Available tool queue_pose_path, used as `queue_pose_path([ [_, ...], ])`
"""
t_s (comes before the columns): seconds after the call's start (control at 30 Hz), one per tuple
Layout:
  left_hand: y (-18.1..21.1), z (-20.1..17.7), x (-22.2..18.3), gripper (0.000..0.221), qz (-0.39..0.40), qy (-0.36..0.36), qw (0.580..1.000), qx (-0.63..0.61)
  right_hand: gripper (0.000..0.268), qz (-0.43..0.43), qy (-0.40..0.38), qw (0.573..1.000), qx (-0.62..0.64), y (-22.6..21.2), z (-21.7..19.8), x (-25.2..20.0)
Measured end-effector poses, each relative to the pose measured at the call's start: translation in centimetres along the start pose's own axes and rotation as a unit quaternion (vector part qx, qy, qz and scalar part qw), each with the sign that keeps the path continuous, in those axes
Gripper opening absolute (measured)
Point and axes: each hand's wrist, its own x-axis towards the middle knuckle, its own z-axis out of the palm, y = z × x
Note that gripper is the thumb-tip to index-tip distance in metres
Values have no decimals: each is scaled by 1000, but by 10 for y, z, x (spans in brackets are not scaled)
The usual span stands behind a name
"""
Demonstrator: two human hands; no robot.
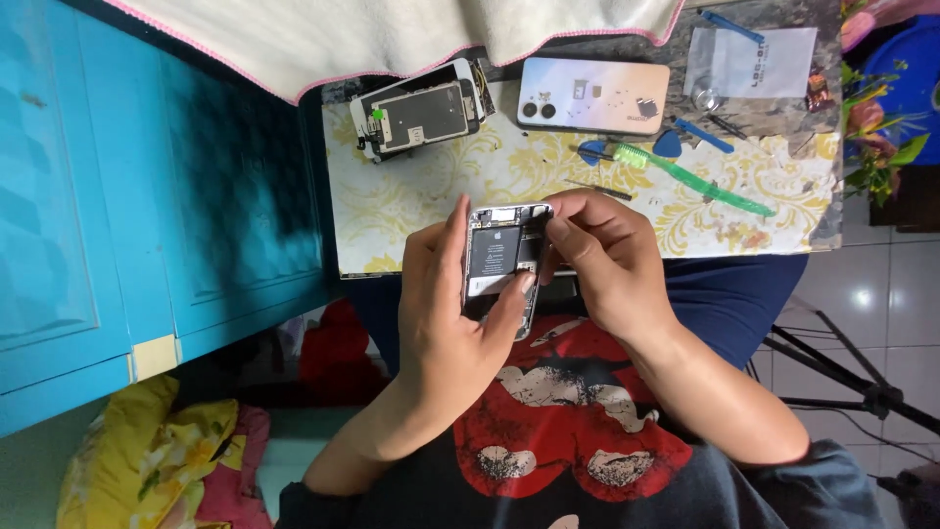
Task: A person is disassembling a mobile phone, removing internal components like the motherboard and screws using a screwdriver.
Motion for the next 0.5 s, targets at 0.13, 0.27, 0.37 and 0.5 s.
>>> queue_pose_path([
  [0.13,3,0,-3,72,-21,-6,1000,-13,18,21,13,1000,4,0,3,-1],
  [0.27,10,-1,-2,71,-48,-21,997,-64,14,42,21,998,41,0,5,-6],
  [0.37,13,-1,-1,68,-55,-21,996,-72,15,37,10,997,71,1,5,-8],
  [0.5,14,0,-1,63,-46,-17,997,-58,19,47,14,993,103,8,5,-10],
])
